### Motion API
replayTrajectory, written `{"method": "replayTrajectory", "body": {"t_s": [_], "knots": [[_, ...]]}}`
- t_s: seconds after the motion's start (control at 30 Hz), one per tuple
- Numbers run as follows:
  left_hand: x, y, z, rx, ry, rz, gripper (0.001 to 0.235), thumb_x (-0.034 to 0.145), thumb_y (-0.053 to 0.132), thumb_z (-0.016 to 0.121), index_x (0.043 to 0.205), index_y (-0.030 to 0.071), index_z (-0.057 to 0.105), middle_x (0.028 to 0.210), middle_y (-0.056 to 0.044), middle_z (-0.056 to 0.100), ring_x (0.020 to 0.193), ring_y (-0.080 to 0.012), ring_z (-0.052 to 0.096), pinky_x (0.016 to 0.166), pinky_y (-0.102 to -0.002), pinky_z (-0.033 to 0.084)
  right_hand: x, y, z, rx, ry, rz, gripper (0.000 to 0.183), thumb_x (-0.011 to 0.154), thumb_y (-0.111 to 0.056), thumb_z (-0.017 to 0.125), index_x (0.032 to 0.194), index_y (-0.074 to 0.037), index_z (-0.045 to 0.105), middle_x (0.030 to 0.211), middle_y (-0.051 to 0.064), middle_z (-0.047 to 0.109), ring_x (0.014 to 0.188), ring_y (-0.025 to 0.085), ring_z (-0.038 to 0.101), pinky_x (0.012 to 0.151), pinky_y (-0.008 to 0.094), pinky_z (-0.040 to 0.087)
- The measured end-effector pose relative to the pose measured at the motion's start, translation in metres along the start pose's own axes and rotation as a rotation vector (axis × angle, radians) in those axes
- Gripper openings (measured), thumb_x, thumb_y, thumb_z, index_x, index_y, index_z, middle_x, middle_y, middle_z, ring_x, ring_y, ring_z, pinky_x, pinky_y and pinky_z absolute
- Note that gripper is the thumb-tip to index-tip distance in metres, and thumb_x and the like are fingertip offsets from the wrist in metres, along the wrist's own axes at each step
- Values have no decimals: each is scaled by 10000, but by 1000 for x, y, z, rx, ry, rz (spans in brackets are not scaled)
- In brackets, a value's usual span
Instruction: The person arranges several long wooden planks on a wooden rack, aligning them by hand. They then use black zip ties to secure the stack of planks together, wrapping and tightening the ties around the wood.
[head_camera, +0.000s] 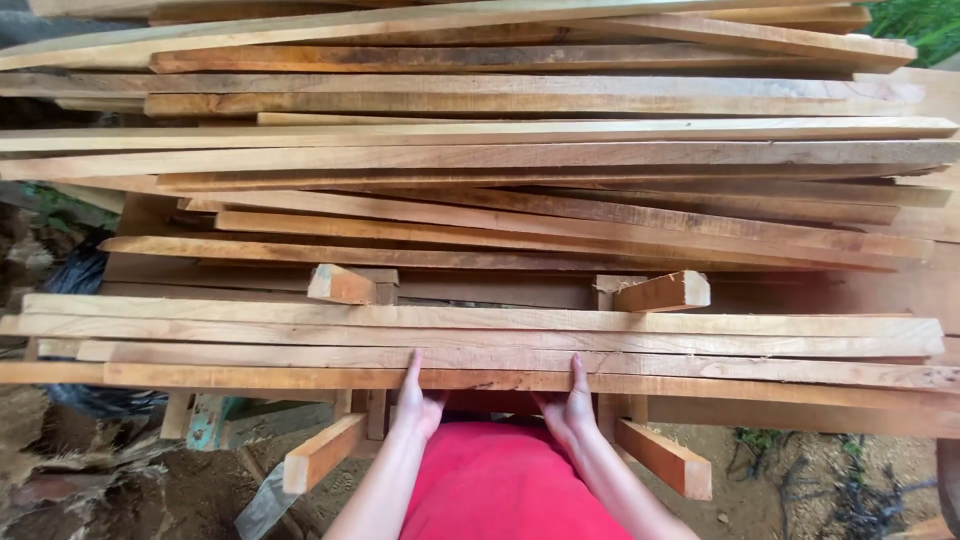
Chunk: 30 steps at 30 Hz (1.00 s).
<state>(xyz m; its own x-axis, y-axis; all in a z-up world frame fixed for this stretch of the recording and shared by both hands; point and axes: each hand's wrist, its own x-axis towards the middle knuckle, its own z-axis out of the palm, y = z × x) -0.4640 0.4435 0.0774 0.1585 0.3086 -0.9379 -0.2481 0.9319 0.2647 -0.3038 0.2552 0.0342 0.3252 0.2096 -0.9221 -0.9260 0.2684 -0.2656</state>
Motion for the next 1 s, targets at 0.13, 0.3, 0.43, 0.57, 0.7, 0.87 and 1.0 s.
{"method": "replayTrajectory", "body": {"t_s": [0.13, 0.3, 0.43, 0.57, 0.7, 0.87, 1.0], "knots": [[2, -6, 1, 14, 30, 17, 1001, 821, 567, 816, 1539, 95, 301, 1446, -190, 329, 1303, -304, 377, 1089, -422, 350, 5, -14, -19, -170, -49, 88, 1167, 840, -734, 626, 1601, -10, 116, 1604, 351, 149, 1512, 502, 200, 1235, 603, 168], [6, -7, 2, 27, 85, 37, 1150, 816, 519, 849, 1577, -34, 187, 1530, -291, 281, 1399, -396, 367, 1112, -534, 386, -79, -31, 40, -1843, -348, -108, 544, 842, -754, 591, 879, -277, 851, 973, -14, 830, 1139, 264, 716, 1037, 446, 527], [-43, 7, 37, 77, 131, 52, 1202, 805, 609, 799, 1608, -12, 156, 1628, -287, 209, 1516, -391, 277, 1218, -576, 284, -32, -7, 96, -1792, -354, -567, 454, 879, -665, 653, 1131, -308, 776, 1068, -14, 801, 1142, 244, 708, 1005, 474, 542], [-47, -9, 28, 236, 97, 89, 952, 889, 448, 738, 1614, 75, 245, 1661, -245, 218, 1556, -358, 191, 1297, -488, 180, 33, -27, 133, -2298, -286, -909, 823, 694, -832, 664, 1315, -293, 661, 1269, 58, 722, 1285, 289, 620, 1103, 550, 441], [8, -32, 5, -25, 65, 42, 1005, 831, 419, 859, 1582, 17, 326, 1598, -240, 389, 1461, -362, 407, 1170, -556, 378, 111, -34, 141, -2622, -311, -388, 951, 573, -939, 630, 1327, -359, 598, 1272, -11, 703, 1243, 209, 646, 1047, 400, 520], [24, -36, -12, -105, -12, 6, 854, 836, 408, 755, 1510, -1, 428, 1520, -185, 504, 1356, -317, 507, 1106, -467, 434, 54, -25, 193, -2371, -454, -85, 1166, 507, -901, 678, 1354, -104, 594, 1361, 185, 620, 1312, 364, 586, 1097, 486, 491], [31, -38, -14, -89, -33, 33, 796, 836, 407, 644, 1496, -3, 474, 1555, -138, 507, 1383, -244, 508, 1157, -372, 411, 40, -21, 208, -2272, -460, 15, 1126, 538, -791, 697, 1360, -24, 626, 1370, 187, 647, 1250, 367, 639, 1057, 513, 530]]}}
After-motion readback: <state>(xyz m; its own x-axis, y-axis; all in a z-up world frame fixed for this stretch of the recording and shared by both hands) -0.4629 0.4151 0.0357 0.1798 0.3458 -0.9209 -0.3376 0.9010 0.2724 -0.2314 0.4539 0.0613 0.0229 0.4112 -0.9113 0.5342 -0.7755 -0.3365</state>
